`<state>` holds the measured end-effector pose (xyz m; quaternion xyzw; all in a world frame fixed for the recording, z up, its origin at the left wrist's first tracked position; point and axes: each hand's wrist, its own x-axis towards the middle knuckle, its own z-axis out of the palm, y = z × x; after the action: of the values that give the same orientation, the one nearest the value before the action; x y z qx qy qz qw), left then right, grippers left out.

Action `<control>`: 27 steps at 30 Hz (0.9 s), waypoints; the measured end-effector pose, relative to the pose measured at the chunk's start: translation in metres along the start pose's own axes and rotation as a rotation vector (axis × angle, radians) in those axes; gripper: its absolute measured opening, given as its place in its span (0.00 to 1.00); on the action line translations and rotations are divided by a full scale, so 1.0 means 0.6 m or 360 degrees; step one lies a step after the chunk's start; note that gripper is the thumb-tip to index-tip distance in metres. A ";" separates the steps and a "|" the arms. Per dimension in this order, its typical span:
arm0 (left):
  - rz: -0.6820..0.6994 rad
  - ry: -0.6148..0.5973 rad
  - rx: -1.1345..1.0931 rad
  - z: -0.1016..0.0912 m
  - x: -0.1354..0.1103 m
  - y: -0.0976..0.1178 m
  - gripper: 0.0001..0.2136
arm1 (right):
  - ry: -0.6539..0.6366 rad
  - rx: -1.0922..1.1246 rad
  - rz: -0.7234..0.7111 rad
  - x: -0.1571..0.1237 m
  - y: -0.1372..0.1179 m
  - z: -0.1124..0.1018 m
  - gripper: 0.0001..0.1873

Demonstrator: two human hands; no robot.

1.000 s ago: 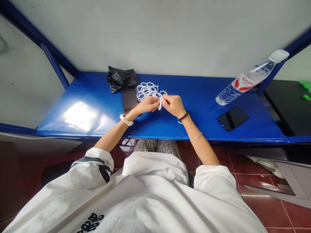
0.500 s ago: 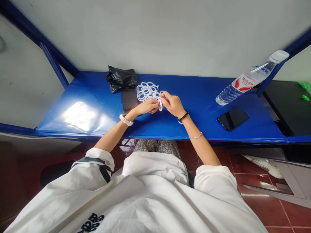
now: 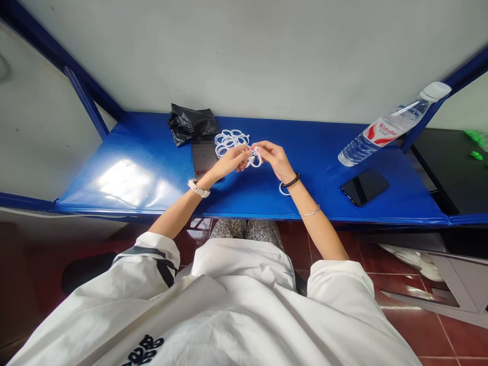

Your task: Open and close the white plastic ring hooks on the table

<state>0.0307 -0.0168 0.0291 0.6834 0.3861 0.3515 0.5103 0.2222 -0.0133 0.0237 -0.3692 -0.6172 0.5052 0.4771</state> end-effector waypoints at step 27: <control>0.0259 0.0057 0.0648 0.019 -0.005 -0.011 0.10 | -0.0006 0.0028 0.0027 0.000 0.015 0.010 0.30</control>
<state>0.0385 -0.0230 0.0196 0.7949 0.4016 0.3183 0.3248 0.2161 -0.0133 0.0149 -0.3692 -0.6106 0.5152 0.4749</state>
